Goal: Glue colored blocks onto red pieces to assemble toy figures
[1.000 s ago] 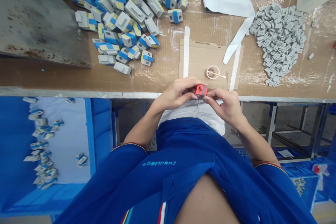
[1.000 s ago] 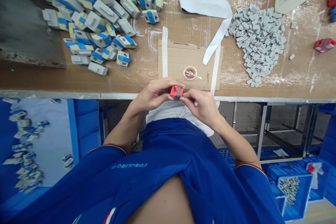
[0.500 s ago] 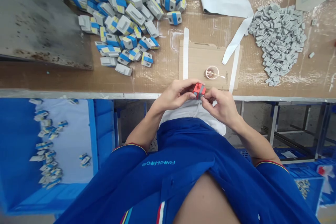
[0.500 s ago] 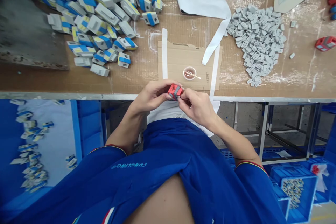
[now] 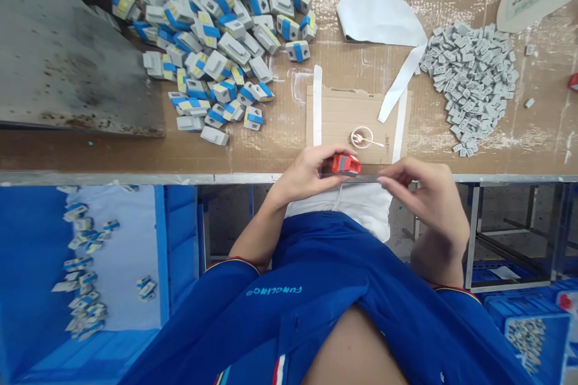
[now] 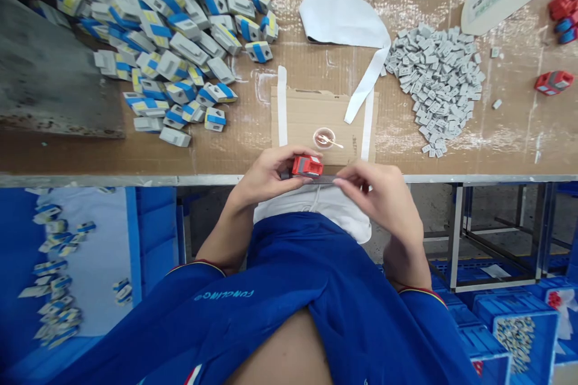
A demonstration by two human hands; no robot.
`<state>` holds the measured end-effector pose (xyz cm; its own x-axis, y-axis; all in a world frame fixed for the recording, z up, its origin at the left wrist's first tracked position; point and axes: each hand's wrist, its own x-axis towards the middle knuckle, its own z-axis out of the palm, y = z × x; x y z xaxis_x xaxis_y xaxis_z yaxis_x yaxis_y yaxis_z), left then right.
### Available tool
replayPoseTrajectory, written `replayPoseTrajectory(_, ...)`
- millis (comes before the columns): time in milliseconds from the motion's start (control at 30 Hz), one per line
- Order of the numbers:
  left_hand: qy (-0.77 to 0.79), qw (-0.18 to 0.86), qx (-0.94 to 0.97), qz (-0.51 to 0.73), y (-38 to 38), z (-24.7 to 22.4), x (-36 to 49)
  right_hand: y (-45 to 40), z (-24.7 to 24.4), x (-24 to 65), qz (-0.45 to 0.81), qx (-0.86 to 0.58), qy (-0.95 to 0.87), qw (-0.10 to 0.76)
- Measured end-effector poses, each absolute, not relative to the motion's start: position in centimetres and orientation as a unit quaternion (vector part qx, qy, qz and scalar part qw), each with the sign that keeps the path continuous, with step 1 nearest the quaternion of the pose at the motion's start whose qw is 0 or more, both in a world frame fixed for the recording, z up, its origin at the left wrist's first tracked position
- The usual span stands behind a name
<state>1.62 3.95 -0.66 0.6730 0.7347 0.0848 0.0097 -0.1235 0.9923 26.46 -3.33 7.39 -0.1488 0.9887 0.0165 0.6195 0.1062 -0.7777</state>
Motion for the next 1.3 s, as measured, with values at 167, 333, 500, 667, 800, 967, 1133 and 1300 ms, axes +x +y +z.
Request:
replayPoseTrajectory(167,0.277,0.629,0.64,0.344,4.1,-1.9,1.9,-2.0,3.6,26.8,0.301,-0.631,-0.581,0.415)
replayPoseTrajectory(333,0.301,0.596,0.655,0.354,3.8,-1.8,1.6,-0.3,2.3,25.5,0.237,-0.613,-0.618,0.431)
replayPoseTrajectory(500,0.313,0.572,0.667,0.361,3.6,-1.9,1.5,0.7,1.8,25.1,0.206,-0.595,-0.636,0.446)
replayPoseTrajectory(667,0.32,0.584,0.656,0.355,3.4,-2.1,1.4,1.0,1.0,24.8,0.207,-0.618,-0.597,0.468)
replayPoseTrajectory(800,0.324,0.579,0.662,0.347,3.3,-2.0,1.4,0.7,0.7,24.6,0.238,-0.626,-0.538,0.512)
replayPoseTrajectory(967,0.324,0.529,0.704,0.345,3.5,-1.8,1.5,0.2,1.0,24.7,0.258,-0.643,-0.476,0.541)
replayPoseTrajectory(1133,0.318,0.474,0.742,0.352,3.5,-1.6,1.7,-0.7,2.7,24.1,0.233,-0.632,-0.49,0.553)
replayPoseTrajectory(1300,0.31,0.44,0.761,0.363,3.5,-1.7,1.8,-1.7,4.3,23.4,0.226,-0.611,-0.561,0.511)
